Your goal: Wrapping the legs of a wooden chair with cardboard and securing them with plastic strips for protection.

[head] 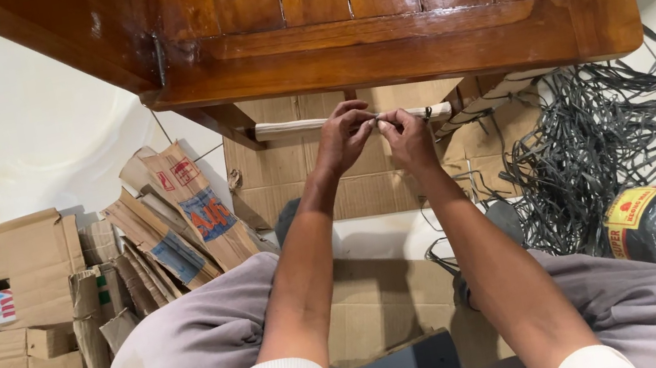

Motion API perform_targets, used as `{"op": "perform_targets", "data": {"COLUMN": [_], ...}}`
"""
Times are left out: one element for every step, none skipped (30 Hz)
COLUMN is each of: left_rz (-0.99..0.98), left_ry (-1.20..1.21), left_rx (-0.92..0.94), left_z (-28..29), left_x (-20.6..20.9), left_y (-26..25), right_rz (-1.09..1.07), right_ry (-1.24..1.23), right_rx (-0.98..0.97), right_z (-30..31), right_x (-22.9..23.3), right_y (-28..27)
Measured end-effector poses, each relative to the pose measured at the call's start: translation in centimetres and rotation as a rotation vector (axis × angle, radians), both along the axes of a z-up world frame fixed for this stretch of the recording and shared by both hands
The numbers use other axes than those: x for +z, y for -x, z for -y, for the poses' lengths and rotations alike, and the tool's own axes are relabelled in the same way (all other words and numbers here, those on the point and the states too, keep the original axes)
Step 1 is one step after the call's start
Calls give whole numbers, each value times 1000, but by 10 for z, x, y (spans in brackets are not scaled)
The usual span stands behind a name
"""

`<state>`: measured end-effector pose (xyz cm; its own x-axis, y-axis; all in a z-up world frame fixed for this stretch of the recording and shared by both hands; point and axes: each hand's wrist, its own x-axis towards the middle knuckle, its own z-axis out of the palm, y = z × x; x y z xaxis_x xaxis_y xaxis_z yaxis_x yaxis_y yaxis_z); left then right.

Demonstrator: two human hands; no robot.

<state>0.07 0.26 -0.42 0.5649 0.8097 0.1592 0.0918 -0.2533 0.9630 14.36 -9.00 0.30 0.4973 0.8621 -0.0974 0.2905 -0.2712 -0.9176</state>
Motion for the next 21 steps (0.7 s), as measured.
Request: {"op": "perform_targets", "data": {"left_rz": [-1,1,5,5,-3,-11,-12,-18,-25,-27,-30,-33,-33,-35,-38,-39,-40,-41,-41,-48,-55], "left_ry": [0,7,13,12,20,29,29,37,44,45,53,60,60,51,41,42,30,19,21,5,-12], "left_rx": [1,-7,-14,-14,-14,-15,-16,-12,-7,-6,-1,4,3,13,22,21,31,40,40,45,52], "left_z": [0,0,-2,-4,-4,-5,-5,-5,-6,-5,-4,-4,-4,-3,-3,-3,-3,-3,-2,-1,0], "left_x": [-2,-3,-5,-5,-5,-5,-5,-5,-4,-1,3,7,7,6,6,6,6,5,7,9,11], "left_y": [0,1,0,0,0,-1,-2,-3,-3,-2,-2,-1,-2,-3,-3,-3,-4,-4,-4,-4,-4], "right_rz": [-1,-7,-12,-12,-20,-28,-29,-13,2,1,15,29,30,49,67,66,75,84,84,61,39], "right_ry": [0,16,30,29,17,4,5,12,19,20,19,18,18,63,108,108,59,9,10,0,-11], "right_rx": [1,-6,-14,-13,-9,-6,-7,-14,-21,-21,-20,-18,-19,-30,-40,-41,-42,-43,-43,-61,-77], "right_z": [0,1,0,0,1,2,2,1,1,1,1,1,1,1,2,3,4,5,7,9,10], "right_x": [3,5,8,9,9,9,10,11,12,15,19,22,26,30,35,33,32,31,32,33,33], "right_y": [1,2,2,2,2,2,2,2,3,4,4,5,6,7,9,9,10,10,12,14,16]}}
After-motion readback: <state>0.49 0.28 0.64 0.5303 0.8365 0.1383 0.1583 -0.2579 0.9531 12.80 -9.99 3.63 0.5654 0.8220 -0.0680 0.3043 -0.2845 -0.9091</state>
